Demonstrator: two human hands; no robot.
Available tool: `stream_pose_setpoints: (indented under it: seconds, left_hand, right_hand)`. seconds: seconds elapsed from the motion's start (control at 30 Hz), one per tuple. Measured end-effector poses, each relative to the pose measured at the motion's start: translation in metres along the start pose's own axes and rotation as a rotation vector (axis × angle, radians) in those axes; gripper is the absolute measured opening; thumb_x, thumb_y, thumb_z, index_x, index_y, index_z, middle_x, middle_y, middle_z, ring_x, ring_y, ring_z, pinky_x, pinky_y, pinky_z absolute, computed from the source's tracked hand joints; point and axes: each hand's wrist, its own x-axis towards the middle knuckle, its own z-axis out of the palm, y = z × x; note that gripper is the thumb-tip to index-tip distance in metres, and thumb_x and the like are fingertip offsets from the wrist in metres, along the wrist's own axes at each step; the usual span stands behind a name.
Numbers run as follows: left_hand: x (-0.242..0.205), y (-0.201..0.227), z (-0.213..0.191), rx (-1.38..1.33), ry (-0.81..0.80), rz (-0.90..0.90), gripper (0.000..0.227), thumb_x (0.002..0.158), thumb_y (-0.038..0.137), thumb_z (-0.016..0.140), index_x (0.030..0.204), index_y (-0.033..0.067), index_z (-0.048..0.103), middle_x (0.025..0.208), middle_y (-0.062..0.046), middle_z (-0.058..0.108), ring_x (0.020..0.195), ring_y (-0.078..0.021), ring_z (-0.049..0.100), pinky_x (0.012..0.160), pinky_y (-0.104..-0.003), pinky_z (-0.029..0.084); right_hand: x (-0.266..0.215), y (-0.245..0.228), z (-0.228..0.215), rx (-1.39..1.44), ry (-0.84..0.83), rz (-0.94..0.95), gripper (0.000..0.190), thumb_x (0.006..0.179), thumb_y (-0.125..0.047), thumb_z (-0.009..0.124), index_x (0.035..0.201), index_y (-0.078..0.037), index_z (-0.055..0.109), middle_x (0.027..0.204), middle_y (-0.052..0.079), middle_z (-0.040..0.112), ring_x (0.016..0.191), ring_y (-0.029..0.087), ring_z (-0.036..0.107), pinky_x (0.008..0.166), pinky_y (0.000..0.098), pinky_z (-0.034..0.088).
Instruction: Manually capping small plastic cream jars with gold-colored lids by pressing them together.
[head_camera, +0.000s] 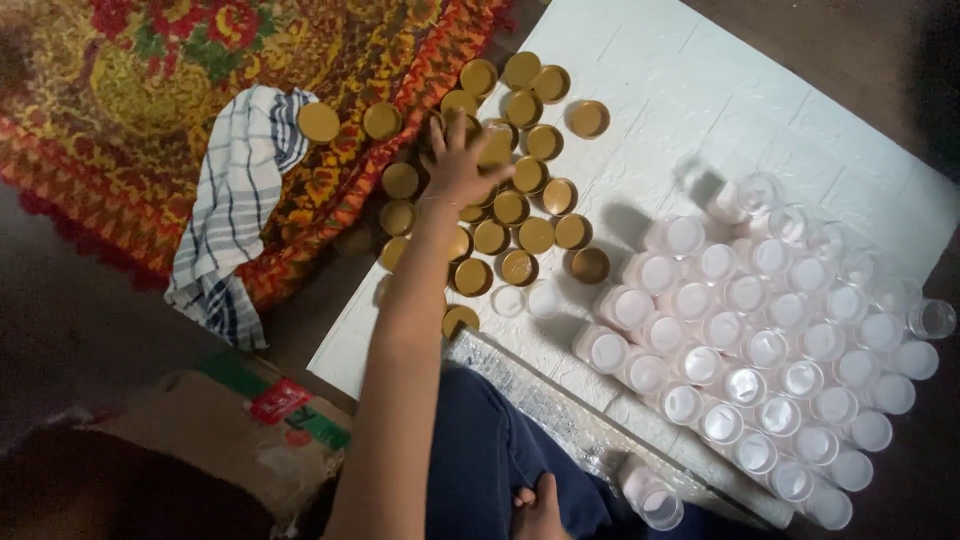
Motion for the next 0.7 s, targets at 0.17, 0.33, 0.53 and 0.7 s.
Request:
stream_pose_setpoints:
  seconds: [0.17,0.33,0.53,0.7]
  left_hand:
    - [-0.010,0.010,0.061,0.107,0.180,-0.073,0.071,0.074,0.054,0.085,0.131,0.0222,0.057,0.160,-0.012,0.027,0.149,-0.0527,0.006,0.094,-0.074,0.037]
    - [-0.054,0.035,0.032,0.175,0.128,-0.133,0.061,0.074,0.040,0.080,0.125,0.0145,0.057,0.137,-0.006,0.052,0.142,-0.0356,0.029,0.101,-0.080,0.026]
    - [-0.034,0.038,-0.020,0.002,0.197,-0.030,0.090,0.062,0.067,0.078,0.129,0.0155,0.048,0.143,-0.016,0.045,0.140,-0.0407,0.030,0.106,-0.070,0.017]
    - [0.066,-0.021,0.007,-0.115,0.018,-0.080,0.112,0.066,0.060,0.097,0.155,0.0300,0.036,0.159,-0.021,0.022,0.138,-0.0514,0.029,0.100,-0.065,0.042]
  right_hand:
    - [-0.023,0.003,0.026,-0.045,0.124,-0.149,0.042,0.109,-0.042,0.047,0.137,-0.013,0.061,0.066,0.010,0.059,0.058,0.024,0.053,0.061,0.0338,0.044]
    - [-0.068,-0.021,0.068,-0.136,-0.143,-0.002,0.030,0.100,-0.036,0.046,0.083,-0.012,0.054,0.071,0.012,0.058,0.072,0.027,0.052,0.076,0.0376,0.041]
    - [-0.045,-0.003,0.050,-0.016,0.080,0.136,0.047,0.106,-0.058,0.044,0.106,-0.018,0.066,0.074,0.013,0.061,0.073,0.030,0.052,0.079,0.0391,0.042]
    - [0.017,0.028,-0.011,-0.028,-0.042,-0.007,0.056,0.104,-0.055,0.047,0.137,-0.012,0.061,0.067,0.012,0.062,0.060,0.027,0.057,0.066,0.0403,0.049]
